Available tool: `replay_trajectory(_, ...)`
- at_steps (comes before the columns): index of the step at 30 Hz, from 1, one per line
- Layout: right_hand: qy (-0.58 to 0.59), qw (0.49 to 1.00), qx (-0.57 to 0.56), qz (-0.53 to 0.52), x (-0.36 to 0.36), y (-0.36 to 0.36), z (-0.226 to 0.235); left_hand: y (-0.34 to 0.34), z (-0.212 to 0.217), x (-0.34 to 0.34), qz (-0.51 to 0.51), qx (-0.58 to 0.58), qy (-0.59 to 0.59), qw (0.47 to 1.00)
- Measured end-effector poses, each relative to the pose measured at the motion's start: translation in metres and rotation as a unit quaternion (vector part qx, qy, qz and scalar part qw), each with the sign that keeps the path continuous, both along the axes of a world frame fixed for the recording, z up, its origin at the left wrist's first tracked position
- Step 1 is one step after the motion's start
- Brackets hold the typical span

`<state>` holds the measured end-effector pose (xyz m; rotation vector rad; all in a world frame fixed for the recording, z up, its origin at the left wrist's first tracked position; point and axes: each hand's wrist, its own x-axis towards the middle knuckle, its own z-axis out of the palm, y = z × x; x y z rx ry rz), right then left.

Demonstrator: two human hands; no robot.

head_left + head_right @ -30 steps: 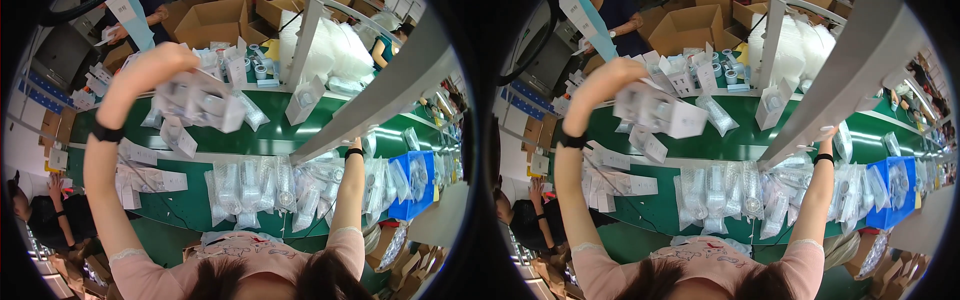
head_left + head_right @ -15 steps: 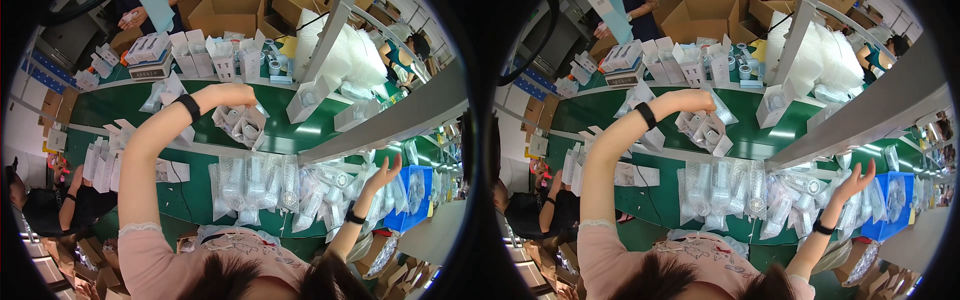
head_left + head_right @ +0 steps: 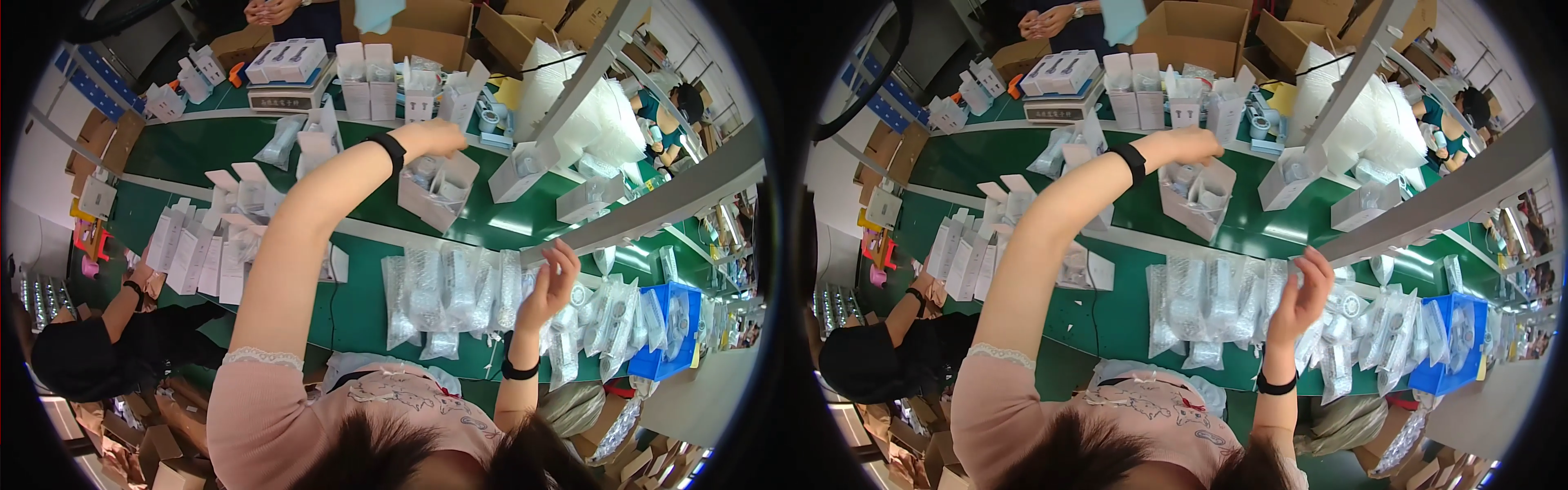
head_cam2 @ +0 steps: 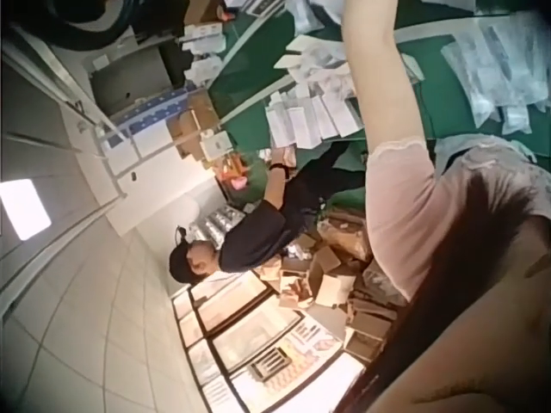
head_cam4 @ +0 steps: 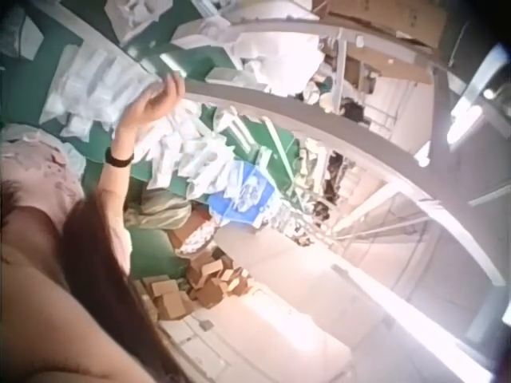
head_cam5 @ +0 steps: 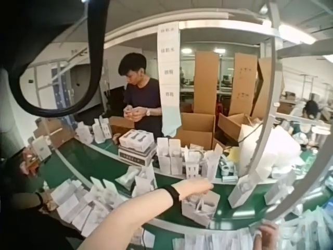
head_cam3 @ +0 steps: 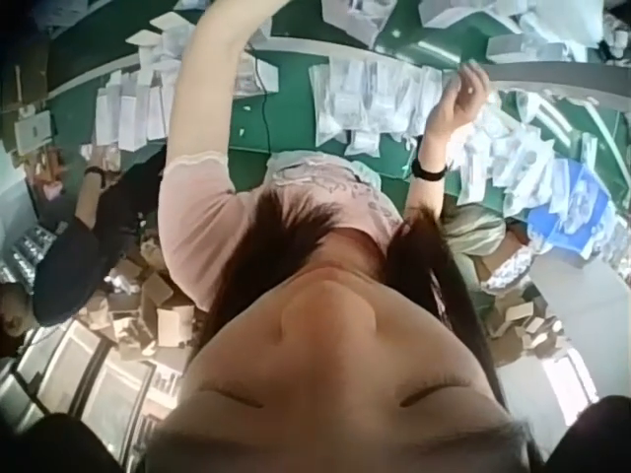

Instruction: The person packs bubble-wrapped items into boxes with paper inserts, closes the lids, and sets them aside. Finally, they gather the remaining bubble-wrapped items from the table and place them into a blue bin.

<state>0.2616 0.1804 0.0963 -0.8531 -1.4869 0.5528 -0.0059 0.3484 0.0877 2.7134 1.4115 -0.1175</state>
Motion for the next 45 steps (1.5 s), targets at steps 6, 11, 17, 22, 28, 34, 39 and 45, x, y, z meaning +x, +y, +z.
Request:
replay_trajectory(6, -0.016, 0.97, -0.12, 0.211, -0.105, 0.001, -0.007, -0.13, 0.156, -0.015, 0.061, 0.009, -0.023, 0.998)
replay_trajectory(11, -0.208, 0.896, -0.195, 0.341, -0.236, 0.034, -0.054, -0.28, 0.237, -0.073, 0.109, 0.284, -0.127, 0.944)
replay_trajectory(17, -0.257, 0.905, -0.083, 0.329, -0.344, 0.077, -0.154, -0.363, 0.149, -0.13, 0.33, 0.306, -0.367, 0.814)
replay_trajectory(22, -0.204, 0.824, -0.22, 0.481, -0.367, 0.066, -0.162, -0.353, 0.057, -0.14, 0.375, 0.171, -0.306, 0.858)
replay_trajectory(28, -0.158, 0.91, -0.133, 0.359, -0.286, 0.041, -0.096, -0.321, 0.029, -0.14, 0.246, 0.104, -0.189, 0.945)
replay_trajectory(34, -0.152, 0.93, -0.153, 0.299, -0.071, -0.004, -0.015, -0.297, 0.015, -0.144, 0.228, 0.047, -0.201, 0.952)
replay_trajectory(39, -0.017, 0.946, -0.308, 0.098, 0.118, -0.052, -0.005, -0.287, 0.008, -0.142, 0.252, 0.032, -0.179, 0.951)
replay_trajectory(45, 0.048, 0.931, -0.289, -0.218, 0.208, 0.028, -0.03, -0.283, 0.008, -0.134, 0.296, 0.014, -0.186, 0.937)
